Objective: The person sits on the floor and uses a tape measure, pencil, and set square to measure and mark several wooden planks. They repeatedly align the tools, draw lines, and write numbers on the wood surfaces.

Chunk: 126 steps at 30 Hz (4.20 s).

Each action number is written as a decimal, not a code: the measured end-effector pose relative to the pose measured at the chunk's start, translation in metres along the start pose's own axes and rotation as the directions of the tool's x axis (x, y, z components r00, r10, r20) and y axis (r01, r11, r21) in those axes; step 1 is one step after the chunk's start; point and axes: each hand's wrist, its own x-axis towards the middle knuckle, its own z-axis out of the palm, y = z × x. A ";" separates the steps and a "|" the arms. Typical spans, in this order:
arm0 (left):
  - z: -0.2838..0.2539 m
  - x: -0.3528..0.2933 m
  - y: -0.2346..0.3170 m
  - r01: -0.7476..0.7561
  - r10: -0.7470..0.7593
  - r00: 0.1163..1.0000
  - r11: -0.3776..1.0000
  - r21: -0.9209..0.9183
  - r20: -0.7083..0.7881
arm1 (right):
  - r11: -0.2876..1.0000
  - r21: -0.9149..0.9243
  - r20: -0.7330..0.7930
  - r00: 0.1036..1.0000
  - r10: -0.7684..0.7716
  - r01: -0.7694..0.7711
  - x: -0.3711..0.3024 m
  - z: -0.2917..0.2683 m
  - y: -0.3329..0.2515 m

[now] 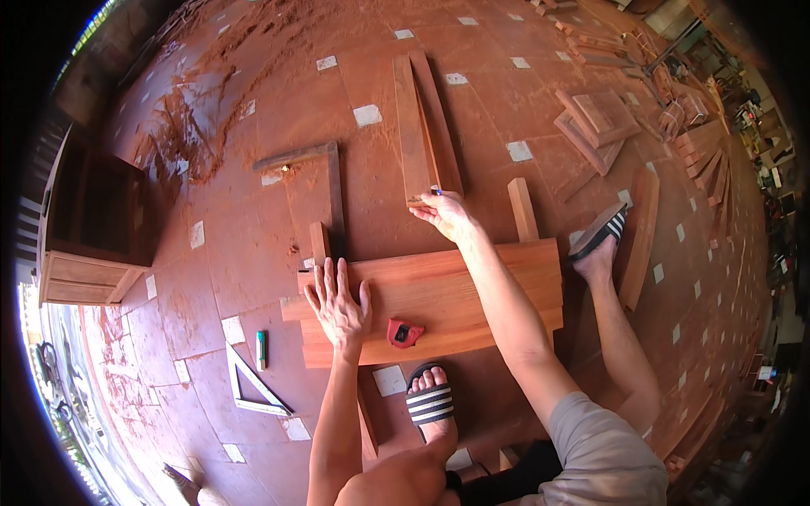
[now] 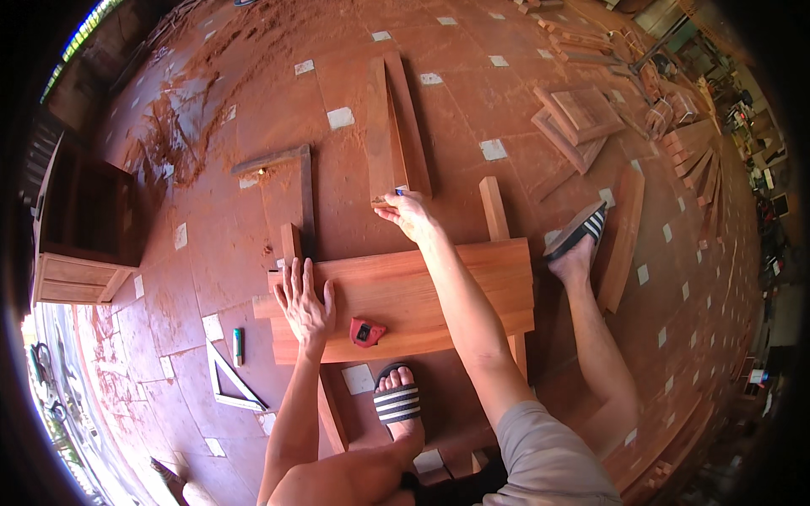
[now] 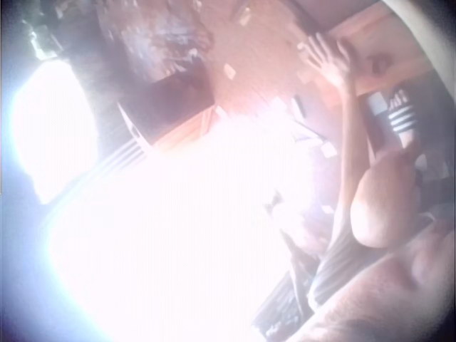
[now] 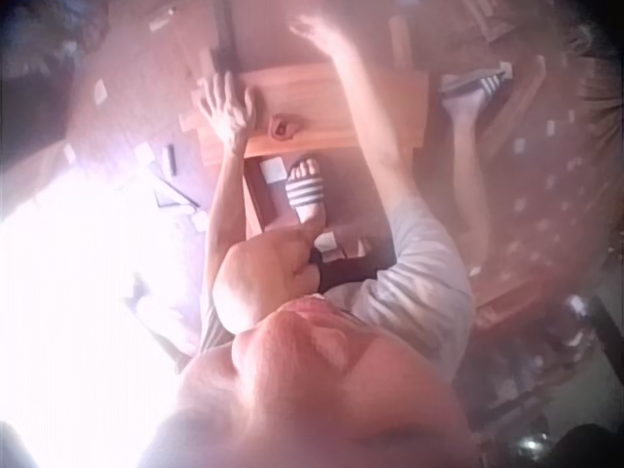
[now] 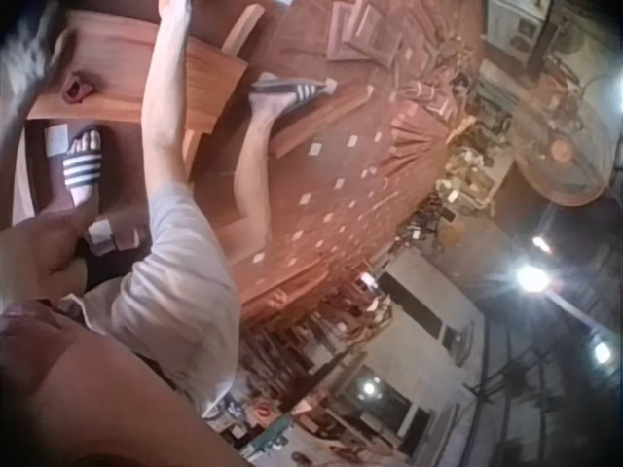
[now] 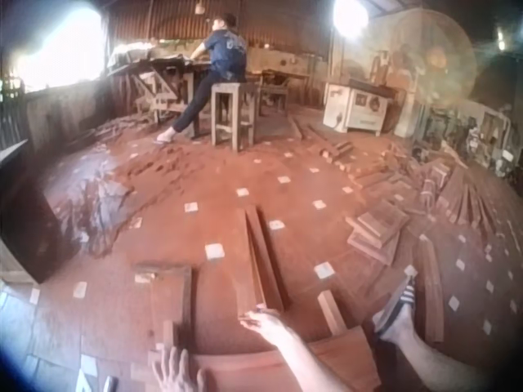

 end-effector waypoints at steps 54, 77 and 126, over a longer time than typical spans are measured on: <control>0.025 0.006 -0.005 -0.125 0.124 0.992 0.977 0.170 0.017 | 0.162 -0.980 -0.061 0.596 -0.801 0.117 -0.360 -0.177 0.030; 0.051 0.001 0.141 -0.421 0.421 0.890 0.906 -0.039 0.175 | 0.342 -0.927 -0.131 0.726 -0.675 0.151 -0.340 -0.249 0.056; -0.056 -0.234 -0.122 0.713 -0.661 0.701 0.639 -0.289 0.268 | 0.485 -0.874 -0.319 0.741 -0.591 0.011 -0.322 -0.275 0.042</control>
